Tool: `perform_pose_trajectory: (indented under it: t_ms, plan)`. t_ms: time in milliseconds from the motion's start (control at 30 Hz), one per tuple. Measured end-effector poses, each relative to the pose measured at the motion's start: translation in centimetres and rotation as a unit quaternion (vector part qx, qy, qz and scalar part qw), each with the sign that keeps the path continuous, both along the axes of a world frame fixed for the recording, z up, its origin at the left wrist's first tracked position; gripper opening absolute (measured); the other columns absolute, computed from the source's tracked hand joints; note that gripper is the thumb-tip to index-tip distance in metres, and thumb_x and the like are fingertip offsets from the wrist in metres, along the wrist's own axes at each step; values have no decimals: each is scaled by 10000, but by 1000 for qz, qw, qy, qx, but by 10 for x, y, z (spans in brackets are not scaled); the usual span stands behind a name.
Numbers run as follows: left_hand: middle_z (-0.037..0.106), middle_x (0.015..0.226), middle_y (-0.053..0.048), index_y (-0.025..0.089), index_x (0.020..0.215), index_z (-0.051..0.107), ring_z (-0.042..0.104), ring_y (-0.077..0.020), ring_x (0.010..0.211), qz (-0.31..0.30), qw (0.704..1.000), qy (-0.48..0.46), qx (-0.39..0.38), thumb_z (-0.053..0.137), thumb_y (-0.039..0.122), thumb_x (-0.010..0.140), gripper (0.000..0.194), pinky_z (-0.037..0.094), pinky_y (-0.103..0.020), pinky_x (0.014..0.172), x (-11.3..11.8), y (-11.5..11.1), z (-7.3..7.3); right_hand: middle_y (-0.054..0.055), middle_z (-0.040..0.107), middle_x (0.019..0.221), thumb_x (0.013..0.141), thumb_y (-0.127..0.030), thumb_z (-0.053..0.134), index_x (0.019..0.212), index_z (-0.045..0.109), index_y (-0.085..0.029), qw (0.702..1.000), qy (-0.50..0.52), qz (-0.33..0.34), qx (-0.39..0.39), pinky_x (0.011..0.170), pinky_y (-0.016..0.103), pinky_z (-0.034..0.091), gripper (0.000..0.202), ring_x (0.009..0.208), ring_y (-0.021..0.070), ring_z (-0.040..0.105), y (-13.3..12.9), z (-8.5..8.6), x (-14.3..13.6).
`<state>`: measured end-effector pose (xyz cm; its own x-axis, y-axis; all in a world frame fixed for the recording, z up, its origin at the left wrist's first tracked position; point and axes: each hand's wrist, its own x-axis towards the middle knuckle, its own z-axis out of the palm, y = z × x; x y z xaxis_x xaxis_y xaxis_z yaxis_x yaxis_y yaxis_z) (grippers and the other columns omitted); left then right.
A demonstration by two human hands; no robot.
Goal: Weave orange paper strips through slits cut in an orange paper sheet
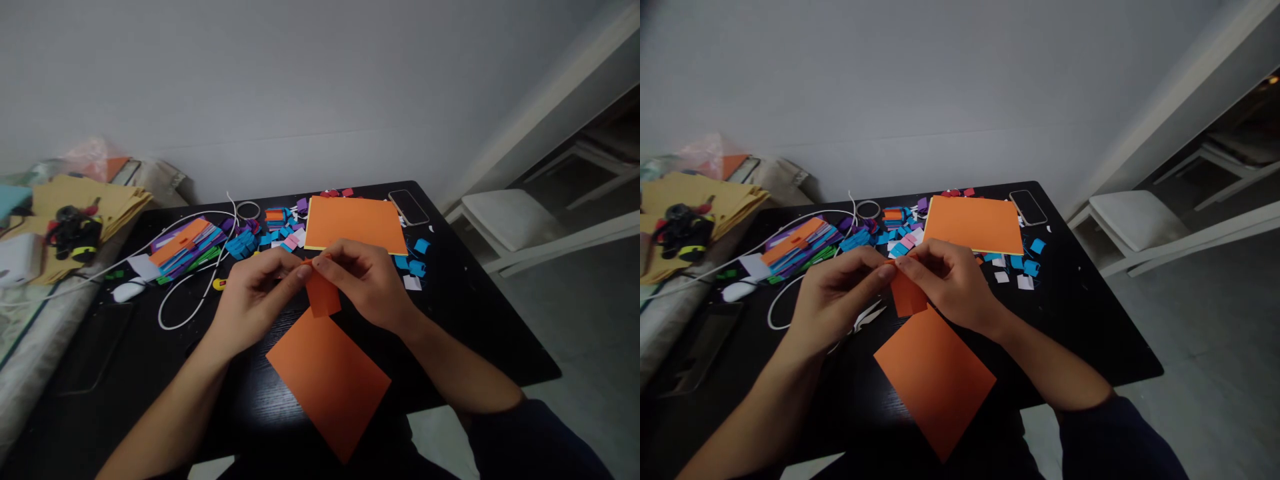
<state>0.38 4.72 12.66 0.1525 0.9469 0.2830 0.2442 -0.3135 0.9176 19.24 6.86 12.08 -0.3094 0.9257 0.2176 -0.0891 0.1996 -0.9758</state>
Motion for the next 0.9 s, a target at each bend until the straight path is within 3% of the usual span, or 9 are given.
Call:
perform_pose_trajectory:
  t_ms: [233,633,900]
  plan:
    - [563,652,18,207,799,681,455,-115,562,-8,1000,15,16,679,321,968,204,361,-256,519,0,-1,2,-10,633,688,903,-429,786,742,695,-186,1000,-9,-9,18,567,246,447,305,640,117,558,0,2,1]
    - [539,615,38,177,700,603,440,-94,561,-32,999,14,20,643,221,944,251,352,-230,521,-1,-2,4,-19,572,658,898,-462,779,725,674,-167,998,-1,50,-35,557,251,356,358,619,105,475,-2,4,1]
    - [534,602,52,176,706,616,431,-76,554,-55,997,34,44,629,242,988,290,347,-202,515,-1,-2,5,-27,547,656,913,-430,769,719,652,-169,998,9,60,-36,555,252,331,345,616,100,452,-3,4,2]
